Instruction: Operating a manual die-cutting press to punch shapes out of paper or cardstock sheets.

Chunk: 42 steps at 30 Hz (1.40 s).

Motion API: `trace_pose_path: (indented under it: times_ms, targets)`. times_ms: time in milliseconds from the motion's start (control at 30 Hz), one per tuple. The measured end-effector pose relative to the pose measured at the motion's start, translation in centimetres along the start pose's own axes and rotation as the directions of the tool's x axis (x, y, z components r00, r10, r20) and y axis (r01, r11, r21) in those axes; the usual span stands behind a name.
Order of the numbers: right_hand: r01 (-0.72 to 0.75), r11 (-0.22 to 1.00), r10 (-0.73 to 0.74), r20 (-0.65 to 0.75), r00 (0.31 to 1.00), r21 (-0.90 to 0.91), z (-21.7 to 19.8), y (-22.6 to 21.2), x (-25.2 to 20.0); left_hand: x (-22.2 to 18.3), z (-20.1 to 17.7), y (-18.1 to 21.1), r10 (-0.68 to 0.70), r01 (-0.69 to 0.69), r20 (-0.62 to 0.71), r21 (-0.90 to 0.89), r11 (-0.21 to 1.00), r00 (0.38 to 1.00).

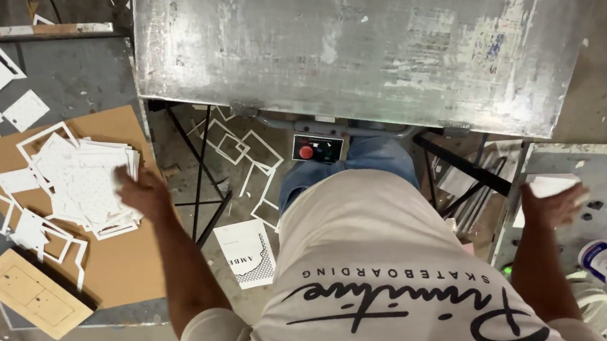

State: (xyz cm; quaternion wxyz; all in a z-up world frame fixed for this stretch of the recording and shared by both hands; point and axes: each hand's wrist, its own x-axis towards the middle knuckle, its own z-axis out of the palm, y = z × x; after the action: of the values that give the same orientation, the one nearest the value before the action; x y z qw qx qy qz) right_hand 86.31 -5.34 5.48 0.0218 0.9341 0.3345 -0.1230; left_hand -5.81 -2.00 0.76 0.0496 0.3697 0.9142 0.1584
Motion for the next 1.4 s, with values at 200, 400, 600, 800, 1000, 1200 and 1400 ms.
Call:
trace_pose_path:
  times_ms: [200,400,600,800,1000,1200,1400]
  targets:
    - [-0.287,0.928,0.343,0.249,0.905,-0.236,3.8,5.8,-2.8,-6.8,4.3,9.1,0.446,-0.437,0.098,-0.104,0.894,0.890]
    - [0.078,0.996,-0.069,0.156,0.985,-0.051,4.5,11.7,-2.2,-11.4,8.6,14.2,0.554,-0.379,0.441,-0.425,0.822,0.706]
    - [-0.559,0.828,0.555,-0.076,0.828,-0.051,6.7,16.6,2.6,-12.9,11.3,17.8,0.622,-0.372,0.600,-0.500,0.782,0.502]
    - [0.486,0.874,-0.378,-0.619,0.688,0.006,-0.5,6.1,5.3,-16.4,19.1,18.0,0.629,-0.304,0.723,-0.554,0.775,0.287]
    - [0.502,0.460,-0.376,-0.352,0.857,0.732,2.3,-20.6,7.6,-19.5,17.5,25.2,0.479,-0.452,0.876,-0.402,0.796,0.064]
    - [0.943,0.331,-0.940,-0.099,0.327,-0.033,2.6,-38.0,-2.6,-23.1,20.2,24.3,0.290,-0.698,0.957,-0.190,0.690,0.025]
    - [0.973,0.223,-0.967,-0.113,0.229,0.062,2.7,-44.8,-2.6,-23.3,17.6,24.6,0.200,-0.684,0.977,-0.100,0.723,0.068]
